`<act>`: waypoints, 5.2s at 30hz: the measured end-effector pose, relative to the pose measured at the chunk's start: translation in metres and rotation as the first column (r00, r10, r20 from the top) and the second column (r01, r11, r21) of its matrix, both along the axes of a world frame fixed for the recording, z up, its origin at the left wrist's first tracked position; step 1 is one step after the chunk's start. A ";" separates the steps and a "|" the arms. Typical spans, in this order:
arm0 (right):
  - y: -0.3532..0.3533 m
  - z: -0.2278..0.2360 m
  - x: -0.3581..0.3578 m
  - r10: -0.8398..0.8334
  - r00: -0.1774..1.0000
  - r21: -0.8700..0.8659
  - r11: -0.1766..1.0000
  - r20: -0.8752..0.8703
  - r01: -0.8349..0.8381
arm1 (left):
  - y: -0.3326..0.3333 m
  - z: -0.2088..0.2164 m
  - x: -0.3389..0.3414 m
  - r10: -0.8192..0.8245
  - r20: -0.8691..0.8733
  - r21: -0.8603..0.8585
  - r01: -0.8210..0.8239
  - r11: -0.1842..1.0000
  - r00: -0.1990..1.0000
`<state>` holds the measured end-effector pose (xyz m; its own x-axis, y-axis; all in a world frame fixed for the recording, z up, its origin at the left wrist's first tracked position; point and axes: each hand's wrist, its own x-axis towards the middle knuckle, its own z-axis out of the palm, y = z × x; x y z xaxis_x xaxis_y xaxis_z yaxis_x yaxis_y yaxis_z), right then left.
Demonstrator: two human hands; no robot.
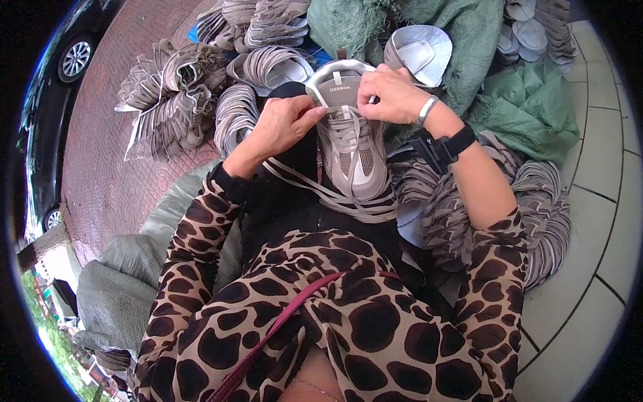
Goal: The person sits on the ground surrounded by piles of shoes and laces. They hold a single beige sneaker and repeatedly thread a long lace through the eyelets, pulling it tight and adjusting the loops. The task involves continuous manipulation of the lace and shoe to secure the lacing pattern.
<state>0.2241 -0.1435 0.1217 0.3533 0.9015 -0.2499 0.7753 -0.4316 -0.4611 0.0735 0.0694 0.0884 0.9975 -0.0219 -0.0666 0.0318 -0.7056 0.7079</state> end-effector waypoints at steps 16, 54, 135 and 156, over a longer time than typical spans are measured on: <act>-0.008 -0.010 -0.107 -0.561 0.815 0.558 0.727 0.146 0.400 | 0.039 0.024 -0.055 -0.067 -0.420 -0.324 -0.081 0.943 0.905; -0.361 0.044 0.022 -0.996 0.082 0.172 0.073 -0.043 0.982 | 0.298 -0.016 -0.290 0.750 -0.548 -0.401 -0.903 0.154 0.371; 0.011 0.006 0.017 0.225 0.971 -0.109 0.970 0.078 -0.216 | 0.010 0.013 0.035 -0.312 -0.071 0.323 0.318 0.891 0.947; 0.114 0.034 0.153 -0.066 0.644 0.521 0.526 -0.762 0.672 | 0.039 0.058 0.164 -0.061 -0.142 -0.785 -0.075 0.615 0.988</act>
<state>0.3773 -0.0299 0.1554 0.7411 0.6631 0.1050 0.0400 0.1126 -0.9928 0.2371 0.1086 0.1468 0.9782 -0.1265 -0.1648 0.1801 0.1209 0.9762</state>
